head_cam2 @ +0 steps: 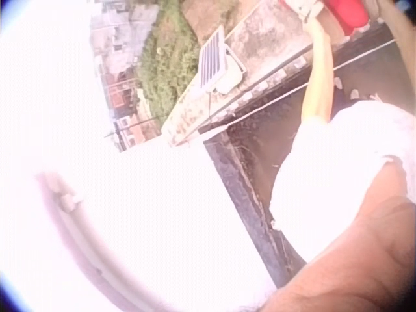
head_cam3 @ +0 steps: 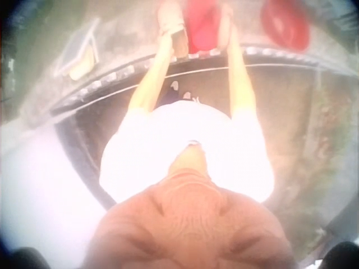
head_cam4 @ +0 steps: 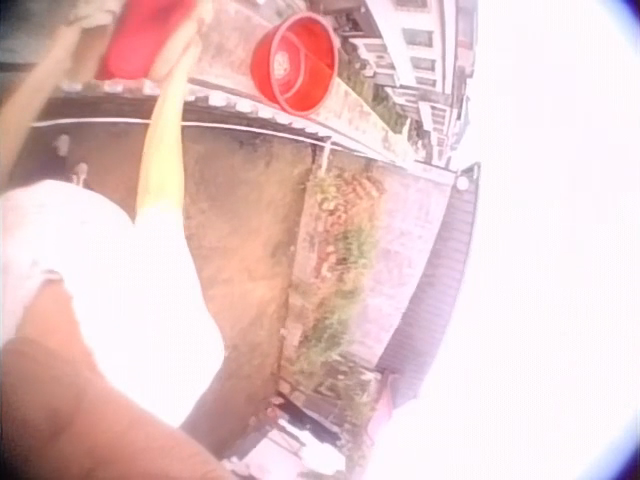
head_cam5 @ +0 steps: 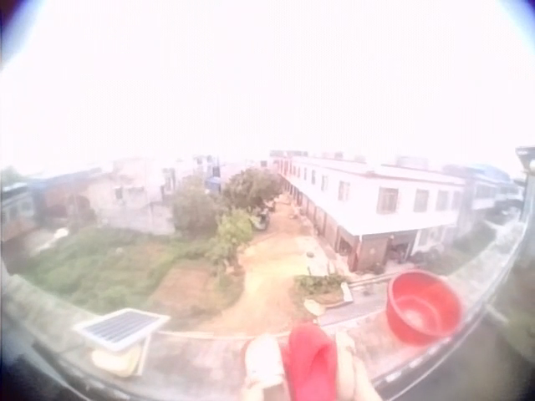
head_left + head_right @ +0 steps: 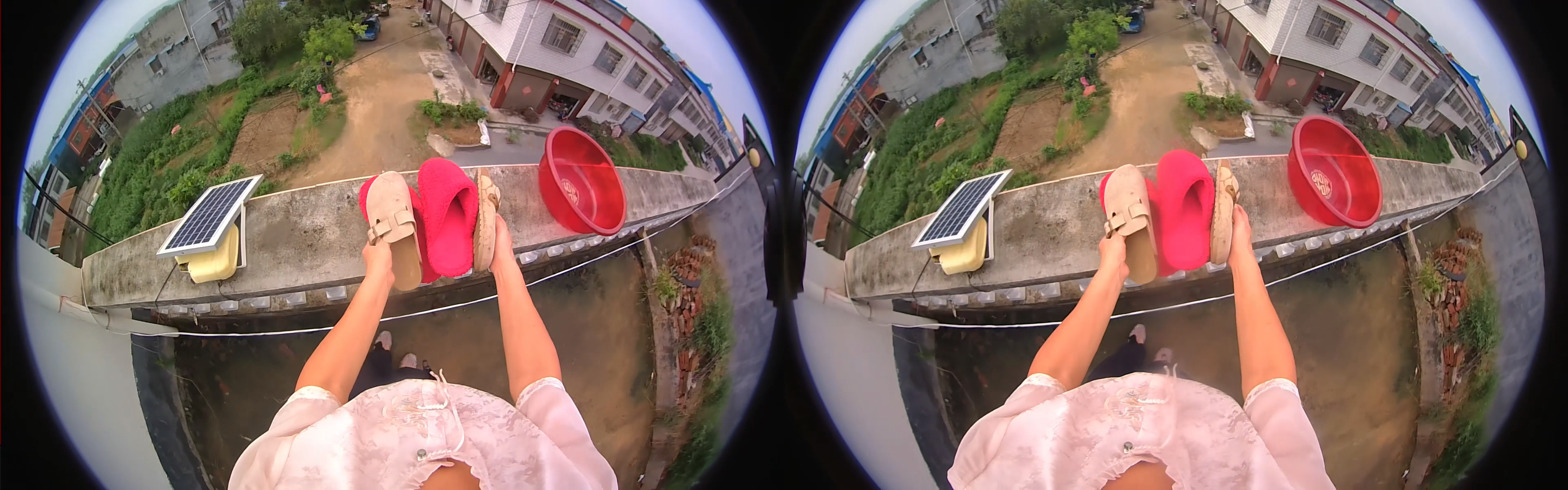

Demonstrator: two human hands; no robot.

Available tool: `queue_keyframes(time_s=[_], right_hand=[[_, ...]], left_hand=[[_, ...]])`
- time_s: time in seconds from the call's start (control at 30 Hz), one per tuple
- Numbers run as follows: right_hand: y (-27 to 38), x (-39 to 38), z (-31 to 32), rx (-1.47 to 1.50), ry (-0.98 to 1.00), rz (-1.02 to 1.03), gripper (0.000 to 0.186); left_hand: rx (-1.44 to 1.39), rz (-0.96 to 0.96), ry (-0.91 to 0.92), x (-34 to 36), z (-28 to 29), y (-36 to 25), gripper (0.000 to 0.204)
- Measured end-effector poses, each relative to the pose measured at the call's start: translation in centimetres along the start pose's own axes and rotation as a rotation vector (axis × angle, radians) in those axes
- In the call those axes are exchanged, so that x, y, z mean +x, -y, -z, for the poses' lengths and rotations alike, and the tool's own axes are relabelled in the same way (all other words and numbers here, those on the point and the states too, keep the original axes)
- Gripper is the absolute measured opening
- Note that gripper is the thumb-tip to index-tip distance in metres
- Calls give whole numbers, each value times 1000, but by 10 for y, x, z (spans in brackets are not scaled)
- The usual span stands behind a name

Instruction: The person hangs a pair of shorts on a hanger and places it on a wire outside, then collects a bra and a camisole from a basin and takes them inside to be placed on hangers, and finally gathers several pairs of shoes and places them on an outdoor ledge.

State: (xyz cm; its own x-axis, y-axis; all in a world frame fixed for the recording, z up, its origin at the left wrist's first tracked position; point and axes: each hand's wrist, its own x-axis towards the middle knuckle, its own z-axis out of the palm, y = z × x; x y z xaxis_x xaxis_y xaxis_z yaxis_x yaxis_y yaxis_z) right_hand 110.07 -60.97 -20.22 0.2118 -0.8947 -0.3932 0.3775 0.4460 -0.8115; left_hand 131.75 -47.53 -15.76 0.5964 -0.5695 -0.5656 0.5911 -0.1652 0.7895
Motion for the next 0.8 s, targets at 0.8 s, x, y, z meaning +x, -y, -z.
queue_keyframes(time_s=[0.8], right_hand=[[70,-62,-4,-652,-142,515,84]], left_hand=[[838,-786,-617,-24,124,-42,56]])
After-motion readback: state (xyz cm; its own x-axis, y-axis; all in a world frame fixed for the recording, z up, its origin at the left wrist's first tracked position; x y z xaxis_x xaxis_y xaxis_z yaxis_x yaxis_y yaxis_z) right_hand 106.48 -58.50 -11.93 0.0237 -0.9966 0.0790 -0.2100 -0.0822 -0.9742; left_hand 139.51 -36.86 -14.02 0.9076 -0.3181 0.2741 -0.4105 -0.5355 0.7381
